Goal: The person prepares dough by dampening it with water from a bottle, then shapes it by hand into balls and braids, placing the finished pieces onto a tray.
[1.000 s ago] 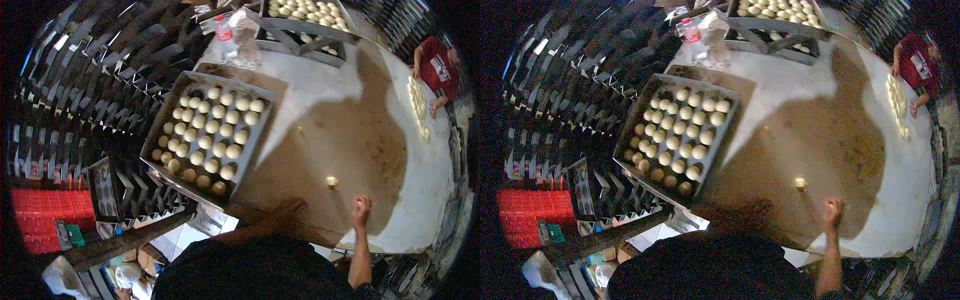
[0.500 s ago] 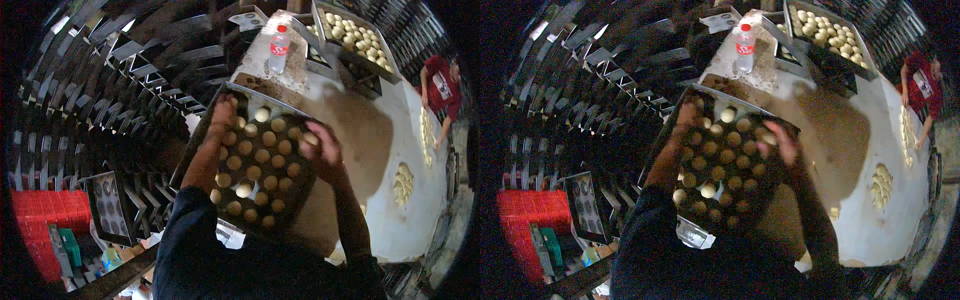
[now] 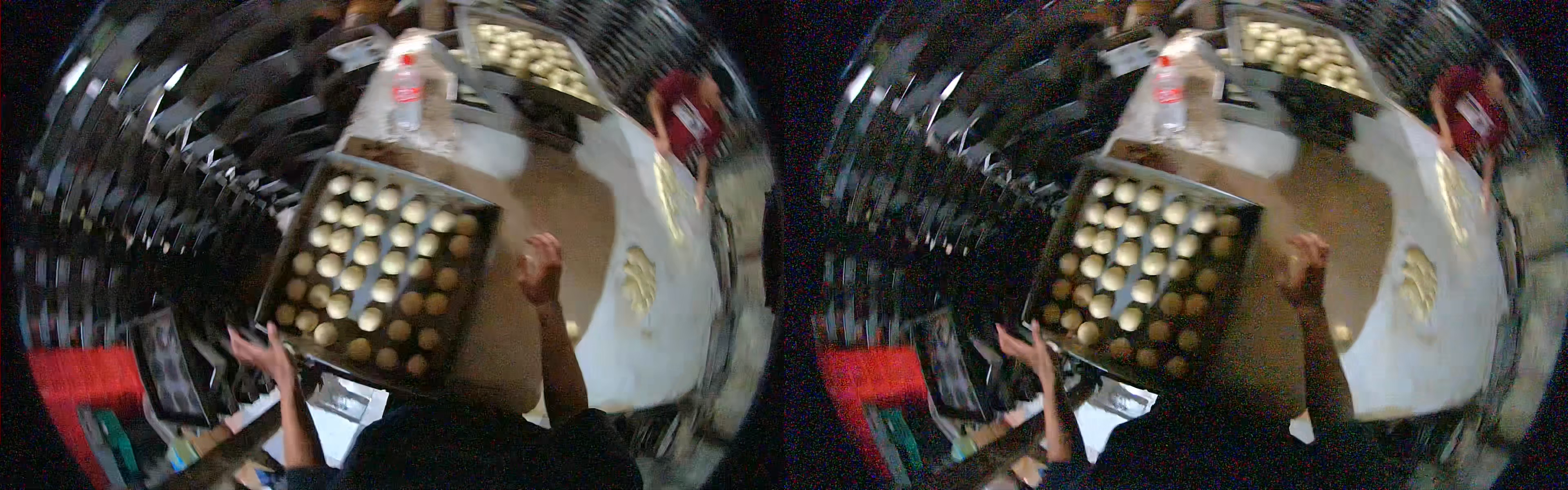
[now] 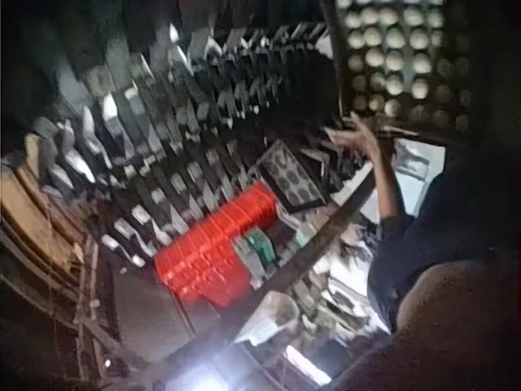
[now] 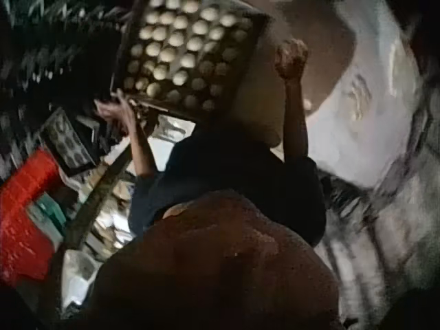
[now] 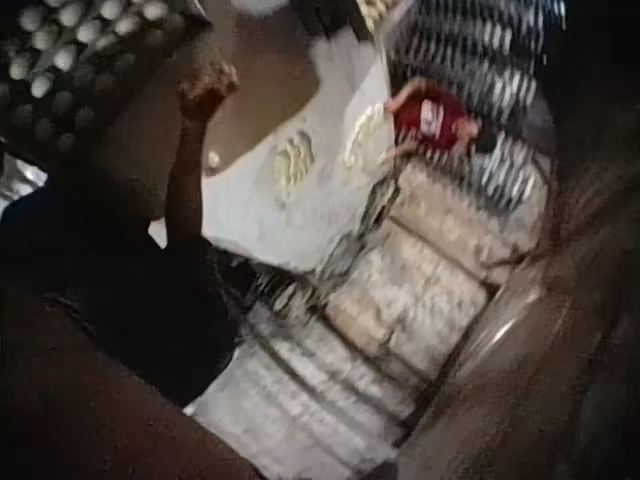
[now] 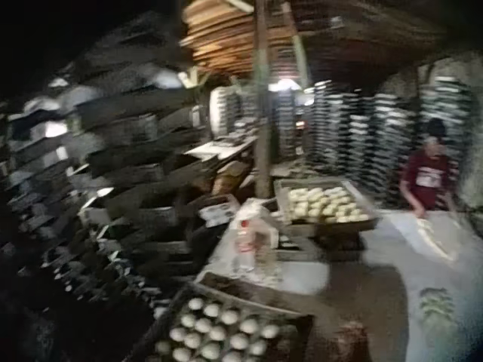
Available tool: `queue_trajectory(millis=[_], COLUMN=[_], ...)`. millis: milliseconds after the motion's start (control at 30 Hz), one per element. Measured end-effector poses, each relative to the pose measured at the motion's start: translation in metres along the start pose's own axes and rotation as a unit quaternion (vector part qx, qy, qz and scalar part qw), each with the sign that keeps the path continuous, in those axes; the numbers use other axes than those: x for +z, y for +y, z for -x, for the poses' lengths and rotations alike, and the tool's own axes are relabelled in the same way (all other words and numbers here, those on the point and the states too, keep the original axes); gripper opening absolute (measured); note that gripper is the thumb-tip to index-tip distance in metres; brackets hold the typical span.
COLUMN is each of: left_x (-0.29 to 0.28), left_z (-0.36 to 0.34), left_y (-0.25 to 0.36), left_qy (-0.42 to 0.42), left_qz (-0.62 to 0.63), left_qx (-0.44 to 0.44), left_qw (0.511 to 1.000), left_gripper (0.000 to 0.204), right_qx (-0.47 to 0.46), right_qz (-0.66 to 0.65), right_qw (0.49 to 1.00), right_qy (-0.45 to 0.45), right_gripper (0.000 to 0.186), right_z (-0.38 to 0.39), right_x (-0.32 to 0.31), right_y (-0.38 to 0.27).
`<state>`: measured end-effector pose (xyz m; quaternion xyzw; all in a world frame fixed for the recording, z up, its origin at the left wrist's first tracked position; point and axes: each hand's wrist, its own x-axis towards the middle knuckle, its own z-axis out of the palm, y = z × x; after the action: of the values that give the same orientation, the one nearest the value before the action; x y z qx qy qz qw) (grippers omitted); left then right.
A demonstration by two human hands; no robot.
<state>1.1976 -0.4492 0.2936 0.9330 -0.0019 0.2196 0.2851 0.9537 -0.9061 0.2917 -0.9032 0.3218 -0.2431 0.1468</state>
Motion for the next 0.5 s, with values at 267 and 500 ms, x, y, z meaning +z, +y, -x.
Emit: queue_trajectory(millis=[267, 500], left_x=[0.042, 0.051], left_z=[0.187, 0.181], left_y=[0.0, 0.018], left_qy=[-0.19, -0.245], left_qz=[0.034, -0.03], left_qx=[0.083, 0.021], left_qw=[0.978, 0.969], left_gripper=[0.102, 0.108], right_qx=[0.186, 0.09], right_qz=[0.095, 0.07], right_qw=[0.978, 0.992], right_qy=[0.009, -0.052], right_gripper=[0.053, 0.037], right_z=[0.199, 0.256], right_x=[-0.056, -0.043], right_y=[0.15, 0.11])
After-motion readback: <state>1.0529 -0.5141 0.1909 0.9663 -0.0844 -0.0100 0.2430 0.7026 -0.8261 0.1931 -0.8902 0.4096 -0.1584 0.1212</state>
